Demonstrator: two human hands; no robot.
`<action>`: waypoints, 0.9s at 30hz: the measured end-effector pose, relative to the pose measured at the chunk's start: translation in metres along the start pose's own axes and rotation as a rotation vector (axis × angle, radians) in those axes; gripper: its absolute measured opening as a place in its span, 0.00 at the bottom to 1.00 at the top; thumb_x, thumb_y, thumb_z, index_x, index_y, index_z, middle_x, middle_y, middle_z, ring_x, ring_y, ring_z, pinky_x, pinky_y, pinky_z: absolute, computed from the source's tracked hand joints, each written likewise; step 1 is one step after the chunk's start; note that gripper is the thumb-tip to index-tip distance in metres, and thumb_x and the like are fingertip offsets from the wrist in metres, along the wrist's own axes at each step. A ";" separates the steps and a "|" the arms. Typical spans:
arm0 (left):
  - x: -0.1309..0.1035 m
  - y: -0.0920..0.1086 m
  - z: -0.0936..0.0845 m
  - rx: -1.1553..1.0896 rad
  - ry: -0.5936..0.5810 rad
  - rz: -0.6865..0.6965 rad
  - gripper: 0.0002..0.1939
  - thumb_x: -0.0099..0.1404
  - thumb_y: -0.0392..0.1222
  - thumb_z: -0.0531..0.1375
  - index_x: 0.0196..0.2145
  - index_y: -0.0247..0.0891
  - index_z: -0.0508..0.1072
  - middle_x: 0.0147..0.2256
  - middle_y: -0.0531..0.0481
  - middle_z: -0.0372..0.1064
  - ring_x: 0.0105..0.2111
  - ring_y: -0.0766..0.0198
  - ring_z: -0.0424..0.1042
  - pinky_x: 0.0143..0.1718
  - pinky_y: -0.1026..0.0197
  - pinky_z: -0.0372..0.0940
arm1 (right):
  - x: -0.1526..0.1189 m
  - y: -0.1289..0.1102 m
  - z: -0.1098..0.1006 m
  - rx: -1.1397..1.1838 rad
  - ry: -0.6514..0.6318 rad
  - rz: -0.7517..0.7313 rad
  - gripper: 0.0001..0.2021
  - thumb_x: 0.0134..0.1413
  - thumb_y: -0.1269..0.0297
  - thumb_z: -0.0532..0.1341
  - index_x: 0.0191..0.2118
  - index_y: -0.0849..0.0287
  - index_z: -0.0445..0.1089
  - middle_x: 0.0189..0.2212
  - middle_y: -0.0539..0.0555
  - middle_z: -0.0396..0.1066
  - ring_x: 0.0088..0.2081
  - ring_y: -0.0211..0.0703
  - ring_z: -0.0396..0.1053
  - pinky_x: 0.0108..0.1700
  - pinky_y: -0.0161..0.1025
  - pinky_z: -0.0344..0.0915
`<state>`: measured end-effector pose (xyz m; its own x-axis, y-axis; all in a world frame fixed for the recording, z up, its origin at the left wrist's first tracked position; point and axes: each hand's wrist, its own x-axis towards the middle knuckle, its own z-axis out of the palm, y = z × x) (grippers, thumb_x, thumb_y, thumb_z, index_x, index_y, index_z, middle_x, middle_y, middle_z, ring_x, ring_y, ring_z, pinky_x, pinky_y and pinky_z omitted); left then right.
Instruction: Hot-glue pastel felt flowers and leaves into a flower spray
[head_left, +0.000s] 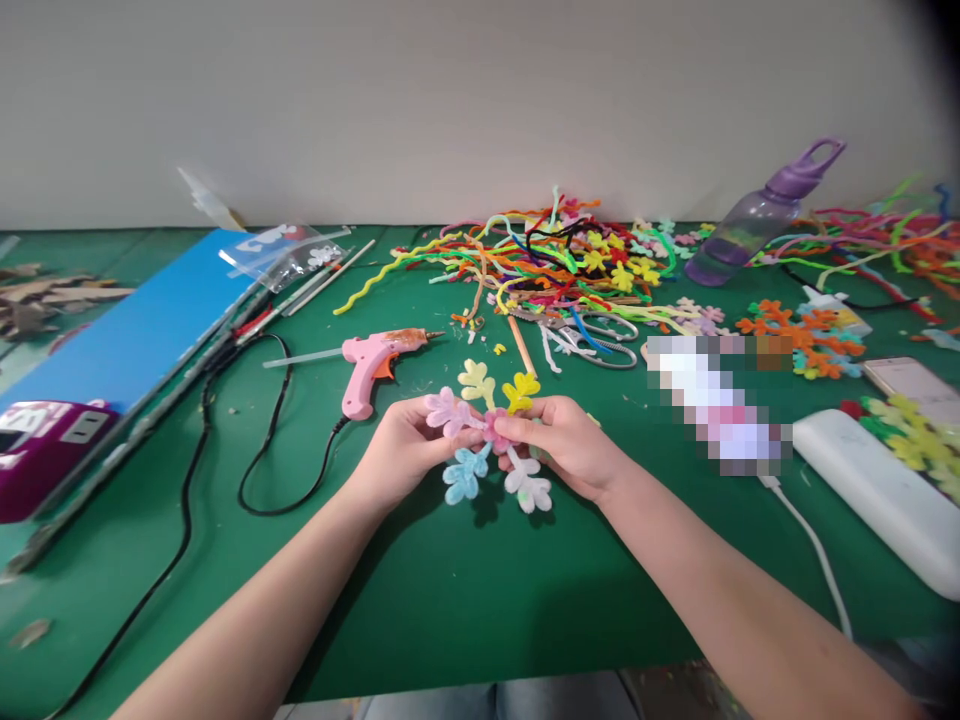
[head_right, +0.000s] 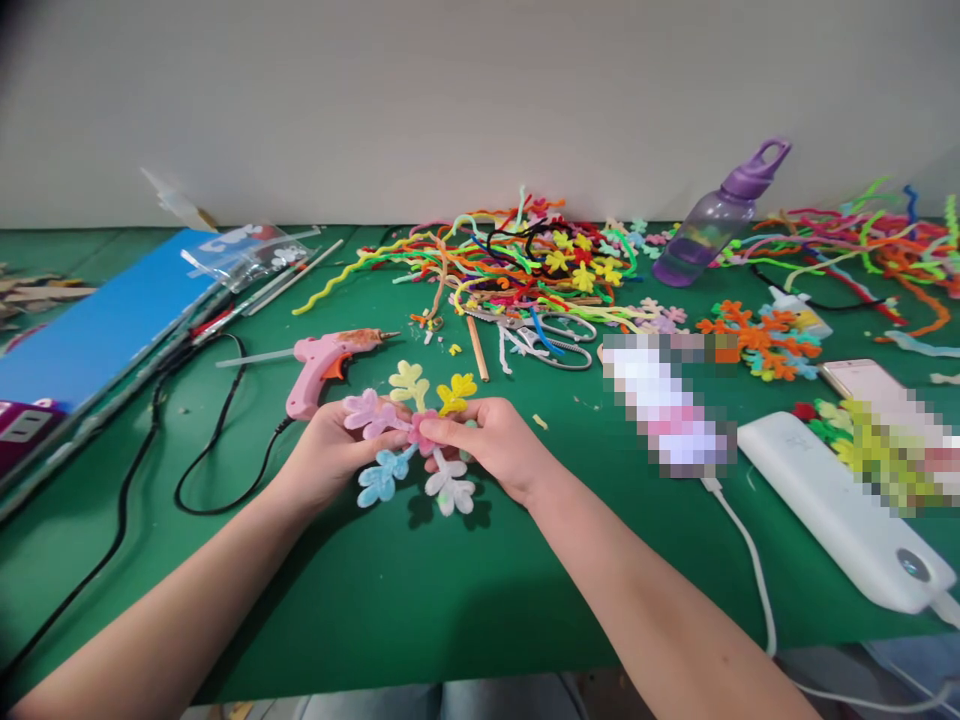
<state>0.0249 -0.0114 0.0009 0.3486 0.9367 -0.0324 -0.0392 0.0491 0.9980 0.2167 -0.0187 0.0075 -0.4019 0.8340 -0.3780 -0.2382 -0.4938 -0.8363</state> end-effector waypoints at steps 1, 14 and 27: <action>0.000 0.000 0.000 0.004 0.002 0.010 0.06 0.53 0.38 0.68 0.30 0.37 0.77 0.29 0.54 0.75 0.30 0.67 0.72 0.33 0.67 0.66 | 0.000 0.000 0.000 0.013 -0.007 0.006 0.09 0.43 0.60 0.70 0.29 0.61 0.76 0.24 0.51 0.73 0.24 0.37 0.72 0.29 0.34 0.67; -0.002 0.007 0.005 0.122 0.014 0.024 0.10 0.54 0.45 0.66 0.27 0.35 0.74 0.26 0.51 0.71 0.27 0.64 0.69 0.31 0.63 0.65 | -0.003 -0.001 0.003 0.084 -0.048 0.101 0.11 0.42 0.58 0.70 0.26 0.62 0.74 0.23 0.52 0.72 0.24 0.36 0.70 0.27 0.34 0.67; -0.002 -0.001 0.008 -0.099 0.021 -0.048 0.08 0.55 0.42 0.67 0.30 0.36 0.73 0.28 0.53 0.72 0.28 0.66 0.70 0.32 0.65 0.65 | -0.001 0.006 0.014 0.102 0.056 -0.067 0.11 0.39 0.59 0.71 0.27 0.62 0.75 0.20 0.51 0.72 0.25 0.37 0.71 0.30 0.35 0.67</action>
<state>0.0317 -0.0165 0.0000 0.3322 0.9396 -0.0822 -0.1161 0.1272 0.9851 0.2029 -0.0258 0.0090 -0.3324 0.8772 -0.3464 -0.3531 -0.4563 -0.8168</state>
